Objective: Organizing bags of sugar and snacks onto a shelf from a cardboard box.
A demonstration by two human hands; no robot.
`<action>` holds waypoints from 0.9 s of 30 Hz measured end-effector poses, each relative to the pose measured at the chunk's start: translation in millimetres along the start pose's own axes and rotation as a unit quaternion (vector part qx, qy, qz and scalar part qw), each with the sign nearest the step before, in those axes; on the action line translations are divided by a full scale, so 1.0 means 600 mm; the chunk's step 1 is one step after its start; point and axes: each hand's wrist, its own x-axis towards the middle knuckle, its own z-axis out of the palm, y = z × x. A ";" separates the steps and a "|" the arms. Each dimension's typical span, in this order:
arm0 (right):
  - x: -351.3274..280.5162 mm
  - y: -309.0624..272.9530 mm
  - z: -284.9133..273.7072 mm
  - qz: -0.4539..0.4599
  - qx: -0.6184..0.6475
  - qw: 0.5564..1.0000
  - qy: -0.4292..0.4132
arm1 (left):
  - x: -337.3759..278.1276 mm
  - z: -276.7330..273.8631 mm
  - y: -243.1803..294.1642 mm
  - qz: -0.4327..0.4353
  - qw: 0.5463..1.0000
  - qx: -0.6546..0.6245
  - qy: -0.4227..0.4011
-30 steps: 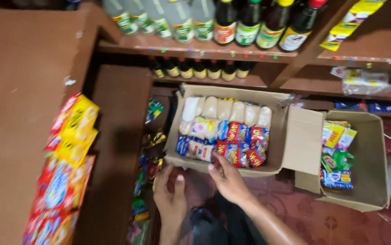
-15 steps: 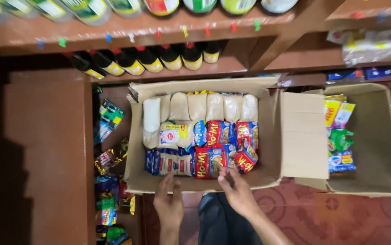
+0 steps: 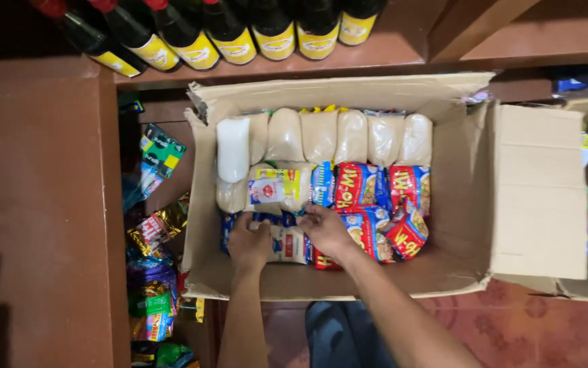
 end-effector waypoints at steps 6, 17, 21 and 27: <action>0.008 -0.035 0.050 0.011 -0.008 0.994 0.105 | 0.002 -0.001 0.070 -0.123 0.990 0.013 -0.074; 0.021 -0.007 0.032 0.016 0.059 0.996 0.062 | 0.120 0.080 -0.111 0.134 0.985 0.104 0.033; 0.008 -0.035 0.030 -0.007 -0.030 0.992 0.119 | 0.096 0.081 -0.093 0.150 0.985 0.079 -0.001; 0.049 0.024 0.029 -0.037 -0.077 0.985 0.149 | 0.084 0.075 -0.052 0.082 0.996 -0.040 0.026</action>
